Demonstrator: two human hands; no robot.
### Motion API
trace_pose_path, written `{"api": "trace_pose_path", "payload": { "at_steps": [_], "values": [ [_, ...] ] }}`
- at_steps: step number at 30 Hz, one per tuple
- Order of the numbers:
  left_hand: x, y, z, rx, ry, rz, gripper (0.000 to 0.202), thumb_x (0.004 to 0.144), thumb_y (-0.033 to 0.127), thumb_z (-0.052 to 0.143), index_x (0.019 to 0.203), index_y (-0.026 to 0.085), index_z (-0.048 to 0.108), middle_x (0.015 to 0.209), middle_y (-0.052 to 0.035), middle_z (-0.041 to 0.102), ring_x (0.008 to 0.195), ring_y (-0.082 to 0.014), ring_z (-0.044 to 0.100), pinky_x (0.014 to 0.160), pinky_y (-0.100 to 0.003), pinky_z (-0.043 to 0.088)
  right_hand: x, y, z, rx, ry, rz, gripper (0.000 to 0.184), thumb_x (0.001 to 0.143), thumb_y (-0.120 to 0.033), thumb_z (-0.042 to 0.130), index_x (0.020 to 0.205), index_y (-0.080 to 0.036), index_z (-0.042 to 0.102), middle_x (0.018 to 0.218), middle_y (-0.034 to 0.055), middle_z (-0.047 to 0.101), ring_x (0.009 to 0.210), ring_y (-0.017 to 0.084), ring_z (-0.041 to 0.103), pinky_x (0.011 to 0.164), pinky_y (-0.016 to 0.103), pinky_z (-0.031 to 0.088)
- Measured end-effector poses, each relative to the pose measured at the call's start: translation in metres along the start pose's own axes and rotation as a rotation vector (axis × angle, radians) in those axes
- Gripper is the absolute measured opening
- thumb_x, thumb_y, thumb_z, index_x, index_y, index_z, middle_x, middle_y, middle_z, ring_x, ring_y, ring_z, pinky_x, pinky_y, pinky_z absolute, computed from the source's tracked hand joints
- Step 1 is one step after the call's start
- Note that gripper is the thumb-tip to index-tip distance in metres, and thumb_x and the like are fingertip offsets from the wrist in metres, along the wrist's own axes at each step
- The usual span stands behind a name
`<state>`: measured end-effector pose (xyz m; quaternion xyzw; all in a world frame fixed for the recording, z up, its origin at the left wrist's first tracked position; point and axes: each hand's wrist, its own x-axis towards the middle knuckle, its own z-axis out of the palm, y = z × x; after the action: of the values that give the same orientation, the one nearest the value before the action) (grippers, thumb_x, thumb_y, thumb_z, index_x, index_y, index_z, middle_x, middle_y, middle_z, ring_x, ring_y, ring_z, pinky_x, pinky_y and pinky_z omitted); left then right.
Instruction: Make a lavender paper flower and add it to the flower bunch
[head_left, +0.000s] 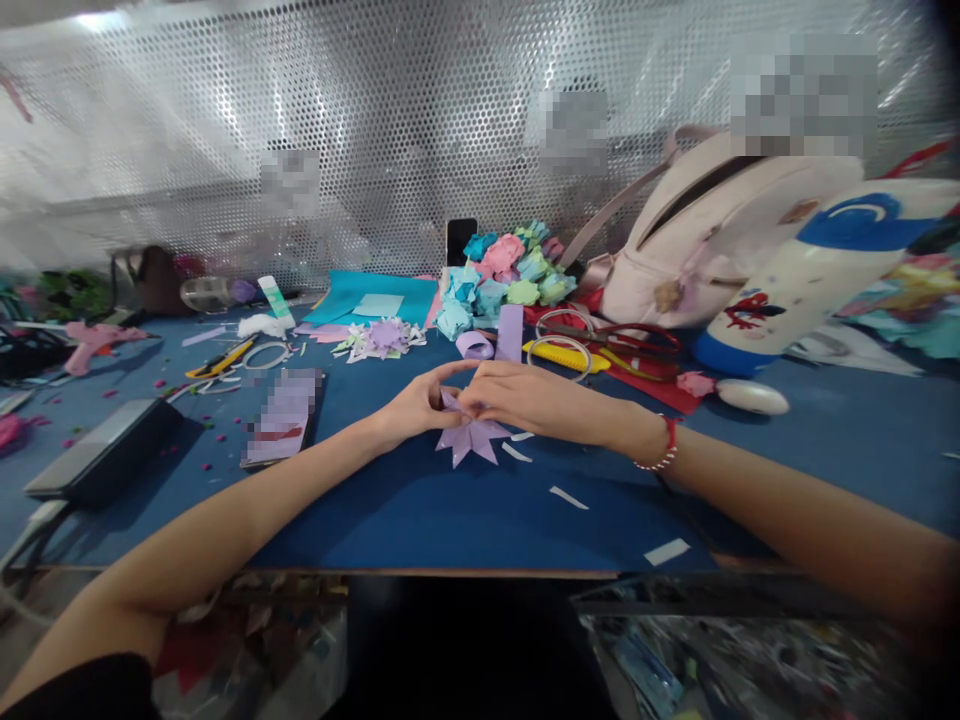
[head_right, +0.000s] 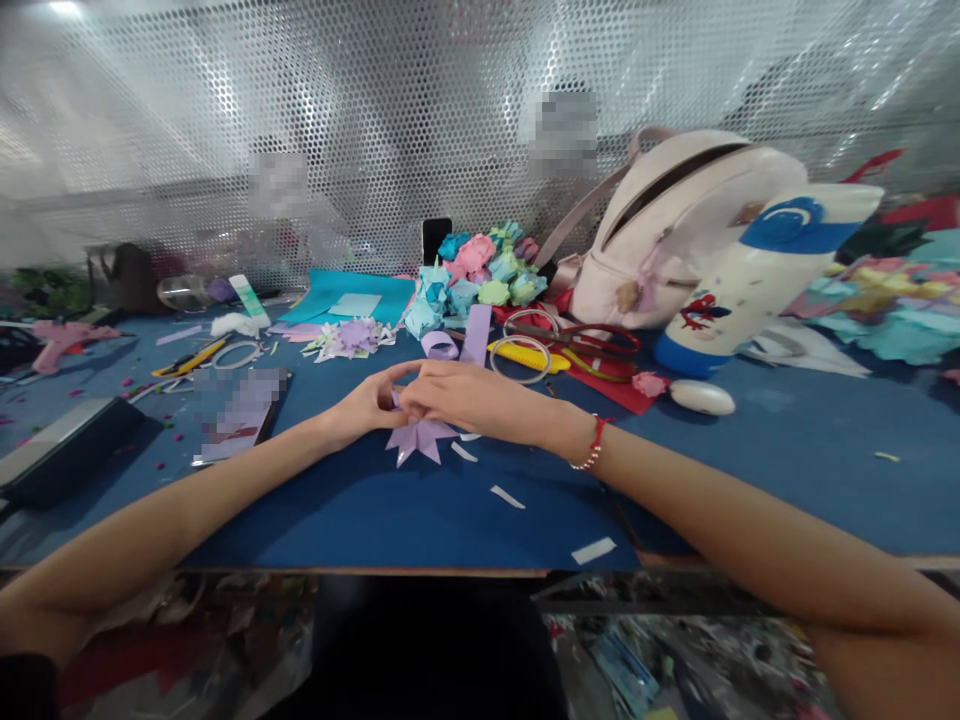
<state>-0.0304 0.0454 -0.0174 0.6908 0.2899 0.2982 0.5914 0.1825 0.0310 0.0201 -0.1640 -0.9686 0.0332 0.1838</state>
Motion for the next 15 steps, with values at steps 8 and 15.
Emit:
{"api": "trace_pose_path", "payload": {
  "at_steps": [8, 15],
  "values": [
    [-0.0002, -0.0023, 0.0006, -0.014, -0.026, 0.019, 0.085, 0.071, 0.017, 0.078, 0.147, 0.015, 0.038, 0.070, 0.0034, 0.065, 0.049, -0.0053, 0.047, 0.048, -0.019, 0.030, -0.0011, -0.0035, -0.0025, -0.075, -0.069, -0.065, 0.020, 0.098, -0.007, 0.036, 0.093, -0.018, 0.052, 0.093, 0.0069, 0.059, 0.087, 0.019, 0.047, 0.075, 0.031, 0.039],
    [-0.0003, -0.0017, 0.0002, 0.008, -0.013, 0.027, 0.083, 0.072, 0.016, 0.076, 0.147, 0.016, 0.039, 0.069, 0.0041, 0.064, 0.047, -0.0030, 0.040, 0.047, -0.018, 0.025, -0.0008, -0.0080, -0.0030, -0.106, -0.109, -0.033, 0.015, 0.097, -0.008, 0.039, 0.101, -0.016, 0.051, 0.100, 0.0102, 0.059, 0.094, 0.022, 0.048, 0.082, 0.035, 0.041]
  ]
}}
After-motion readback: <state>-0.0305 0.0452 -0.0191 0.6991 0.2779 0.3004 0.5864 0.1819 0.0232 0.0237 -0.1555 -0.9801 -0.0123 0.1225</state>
